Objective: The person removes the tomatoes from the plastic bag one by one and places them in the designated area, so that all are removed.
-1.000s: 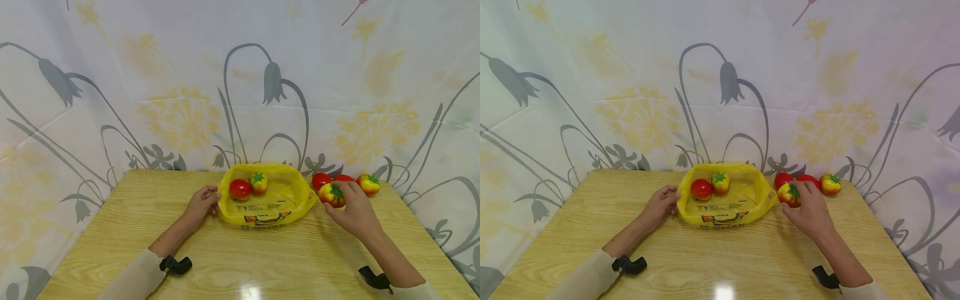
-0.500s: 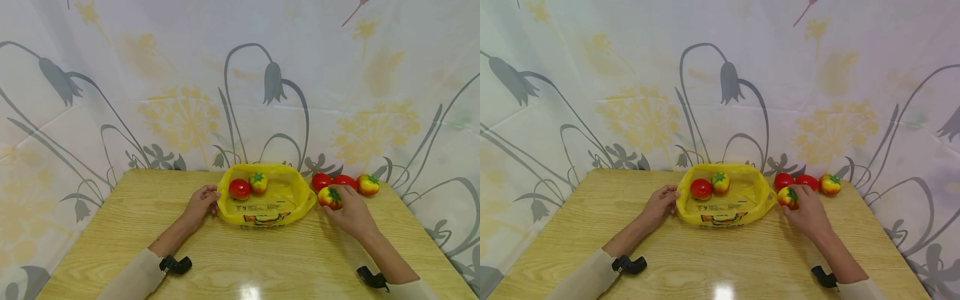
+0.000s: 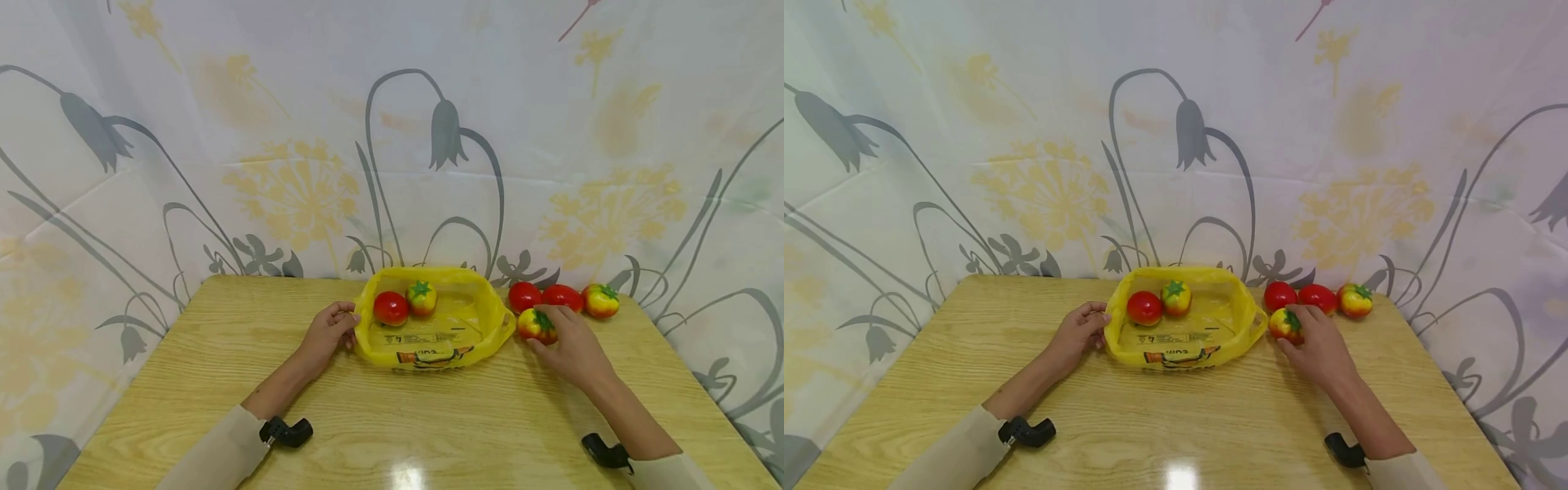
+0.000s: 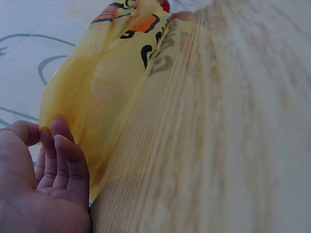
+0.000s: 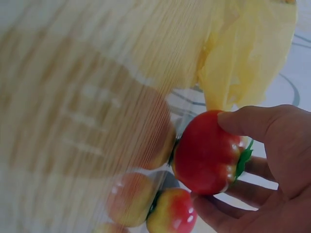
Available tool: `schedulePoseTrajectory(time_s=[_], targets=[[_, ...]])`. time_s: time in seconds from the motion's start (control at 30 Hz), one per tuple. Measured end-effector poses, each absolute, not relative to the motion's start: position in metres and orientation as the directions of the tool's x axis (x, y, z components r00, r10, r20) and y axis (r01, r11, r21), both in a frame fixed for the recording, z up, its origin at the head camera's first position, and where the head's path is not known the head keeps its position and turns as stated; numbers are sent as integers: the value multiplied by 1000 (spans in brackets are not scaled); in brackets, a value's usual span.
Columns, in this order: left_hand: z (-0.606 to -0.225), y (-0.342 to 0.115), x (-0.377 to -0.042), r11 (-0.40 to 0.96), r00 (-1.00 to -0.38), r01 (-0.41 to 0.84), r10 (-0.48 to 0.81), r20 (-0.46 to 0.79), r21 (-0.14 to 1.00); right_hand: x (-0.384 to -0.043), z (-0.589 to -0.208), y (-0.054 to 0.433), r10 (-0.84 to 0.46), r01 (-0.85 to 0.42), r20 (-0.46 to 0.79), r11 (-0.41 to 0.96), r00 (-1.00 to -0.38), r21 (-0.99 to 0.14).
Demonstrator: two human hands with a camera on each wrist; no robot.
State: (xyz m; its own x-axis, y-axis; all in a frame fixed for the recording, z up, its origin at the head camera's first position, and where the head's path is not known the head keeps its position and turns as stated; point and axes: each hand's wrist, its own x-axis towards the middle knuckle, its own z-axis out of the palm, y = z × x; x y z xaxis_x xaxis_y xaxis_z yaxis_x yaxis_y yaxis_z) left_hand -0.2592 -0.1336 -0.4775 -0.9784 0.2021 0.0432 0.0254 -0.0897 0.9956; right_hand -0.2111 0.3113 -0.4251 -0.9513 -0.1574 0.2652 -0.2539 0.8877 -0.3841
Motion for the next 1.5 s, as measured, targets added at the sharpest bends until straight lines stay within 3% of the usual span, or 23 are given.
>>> schedulePoseTrajectory(time_s=[1.03,1.5], targets=[[-476,-134,-259,-103,-982,16,184,35,995,-210,-425,311,-162,-236,219,897,-962,-374],[-479,-135,-259,-156,-987,22,156,47,987,-207,-421,308,-183,-277,270,887,-945,-369]])
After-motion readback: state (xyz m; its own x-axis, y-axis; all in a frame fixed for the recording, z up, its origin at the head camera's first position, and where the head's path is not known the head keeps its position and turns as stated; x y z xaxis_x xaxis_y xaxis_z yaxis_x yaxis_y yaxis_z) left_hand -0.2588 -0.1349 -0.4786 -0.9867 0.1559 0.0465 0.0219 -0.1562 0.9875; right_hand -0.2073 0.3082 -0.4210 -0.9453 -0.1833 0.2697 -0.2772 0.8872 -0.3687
